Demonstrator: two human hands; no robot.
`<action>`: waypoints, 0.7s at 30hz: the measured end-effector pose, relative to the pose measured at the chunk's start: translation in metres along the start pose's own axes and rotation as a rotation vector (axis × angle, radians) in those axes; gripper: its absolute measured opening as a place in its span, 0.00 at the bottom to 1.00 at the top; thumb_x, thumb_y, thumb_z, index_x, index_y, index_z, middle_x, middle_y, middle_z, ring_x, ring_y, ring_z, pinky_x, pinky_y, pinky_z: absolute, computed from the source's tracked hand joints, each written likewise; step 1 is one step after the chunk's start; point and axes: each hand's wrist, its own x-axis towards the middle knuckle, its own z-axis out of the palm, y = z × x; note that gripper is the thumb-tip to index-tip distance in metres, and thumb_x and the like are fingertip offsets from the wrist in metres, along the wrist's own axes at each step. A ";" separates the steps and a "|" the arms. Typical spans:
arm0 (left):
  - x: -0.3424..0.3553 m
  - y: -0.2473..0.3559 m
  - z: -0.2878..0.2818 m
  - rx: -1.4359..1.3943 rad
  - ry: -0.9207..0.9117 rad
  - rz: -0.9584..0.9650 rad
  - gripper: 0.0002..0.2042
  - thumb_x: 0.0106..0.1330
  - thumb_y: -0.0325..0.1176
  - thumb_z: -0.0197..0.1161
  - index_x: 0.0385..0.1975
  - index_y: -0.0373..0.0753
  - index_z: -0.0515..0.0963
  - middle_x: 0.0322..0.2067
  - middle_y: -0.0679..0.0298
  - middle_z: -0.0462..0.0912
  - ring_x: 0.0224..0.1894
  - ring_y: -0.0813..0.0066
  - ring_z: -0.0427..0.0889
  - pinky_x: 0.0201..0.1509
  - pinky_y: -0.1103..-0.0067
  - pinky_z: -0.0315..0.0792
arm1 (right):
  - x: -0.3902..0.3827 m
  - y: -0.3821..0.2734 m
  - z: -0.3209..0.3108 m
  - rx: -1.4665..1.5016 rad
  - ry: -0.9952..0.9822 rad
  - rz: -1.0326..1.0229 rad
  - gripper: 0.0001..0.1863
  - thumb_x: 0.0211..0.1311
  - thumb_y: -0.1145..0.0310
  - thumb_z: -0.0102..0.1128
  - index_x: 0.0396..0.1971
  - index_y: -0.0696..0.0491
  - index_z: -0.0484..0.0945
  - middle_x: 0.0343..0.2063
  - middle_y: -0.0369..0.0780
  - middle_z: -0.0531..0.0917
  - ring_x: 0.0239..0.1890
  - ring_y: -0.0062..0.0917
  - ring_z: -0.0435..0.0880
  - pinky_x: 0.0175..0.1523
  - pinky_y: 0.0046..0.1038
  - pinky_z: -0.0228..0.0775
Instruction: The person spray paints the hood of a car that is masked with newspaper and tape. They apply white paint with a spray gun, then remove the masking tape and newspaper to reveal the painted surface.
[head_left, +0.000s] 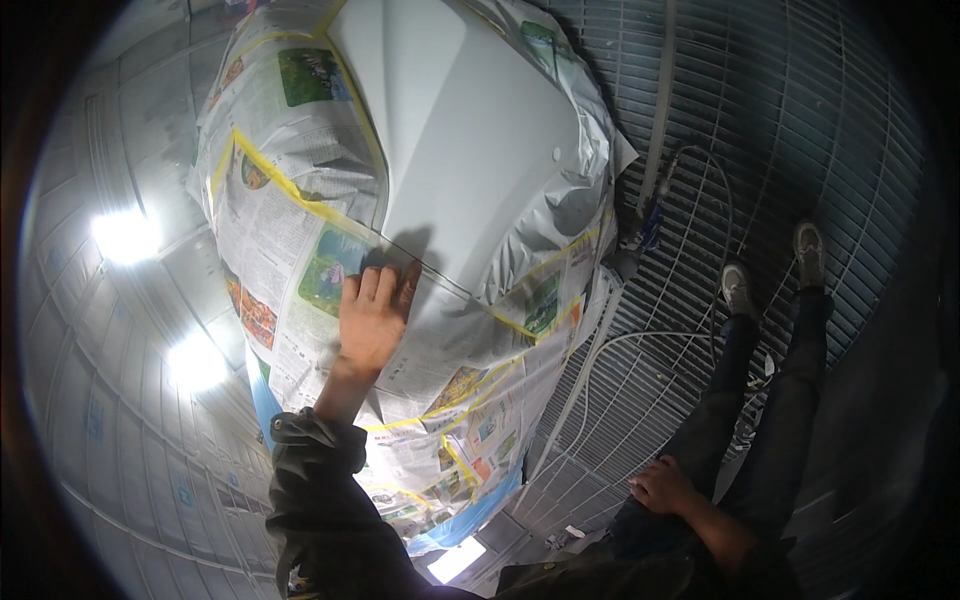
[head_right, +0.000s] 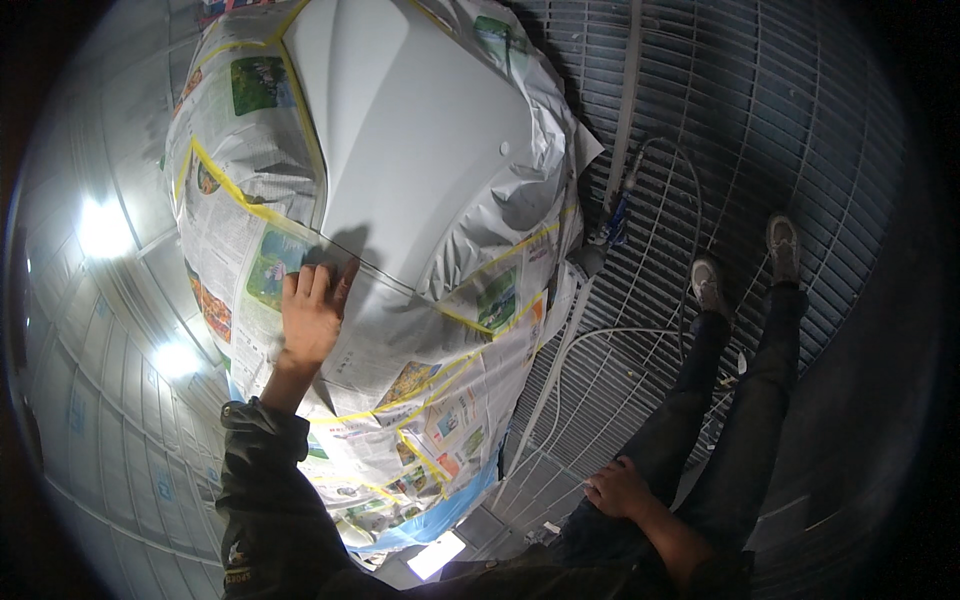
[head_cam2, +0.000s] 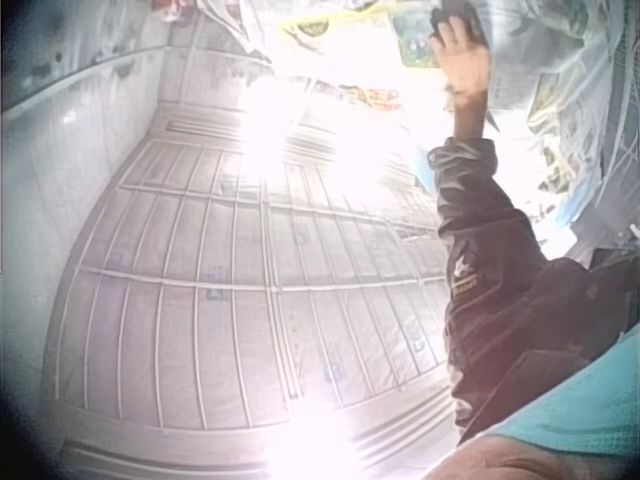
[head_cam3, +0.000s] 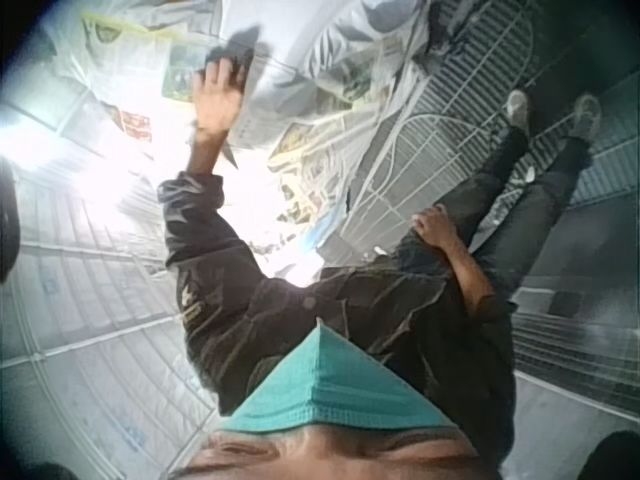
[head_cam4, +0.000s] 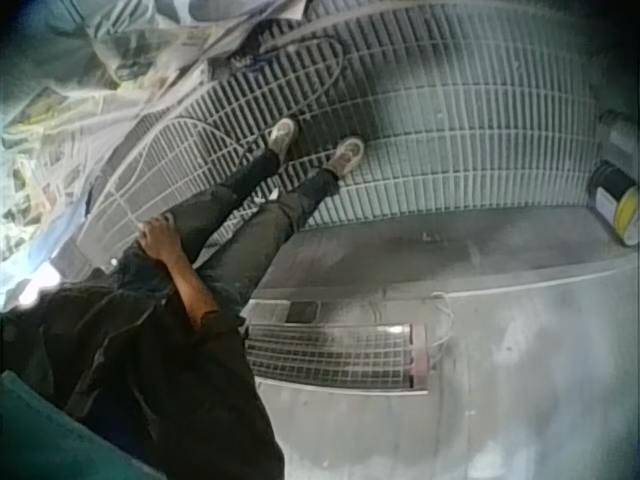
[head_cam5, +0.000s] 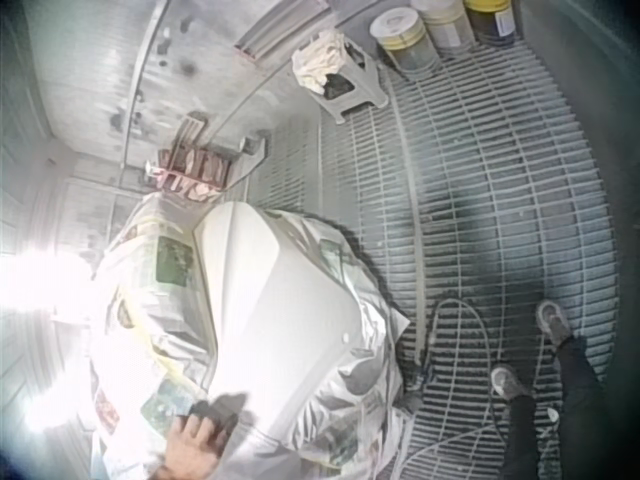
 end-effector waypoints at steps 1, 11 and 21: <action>0.001 0.001 0.000 0.003 0.002 0.005 0.23 0.58 0.30 0.57 0.57 0.40 0.77 0.36 0.65 0.70 0.39 0.68 0.71 0.40 0.70 0.66 | 0.000 0.000 0.000 0.001 -0.006 0.004 0.17 0.65 0.54 0.56 0.42 0.48 0.87 0.41 0.39 0.86 0.53 0.34 0.79 0.67 0.47 0.54; 0.003 0.012 0.002 0.015 -0.022 0.022 0.24 0.57 0.31 0.58 0.56 0.39 0.78 0.35 0.65 0.70 0.38 0.68 0.71 0.39 0.71 0.66 | 0.001 -0.004 -0.007 0.014 -0.114 0.060 0.19 0.67 0.53 0.53 0.46 0.49 0.85 0.46 0.39 0.86 0.57 0.34 0.77 0.70 0.49 0.50; -0.002 0.020 0.006 -0.012 -0.044 0.051 0.25 0.56 0.29 0.59 0.57 0.37 0.77 0.34 0.65 0.69 0.38 0.69 0.71 0.38 0.72 0.66 | 0.001 -0.002 -0.008 0.042 -0.174 0.080 0.21 0.70 0.52 0.49 0.49 0.50 0.83 0.49 0.40 0.84 0.59 0.35 0.75 0.72 0.47 0.48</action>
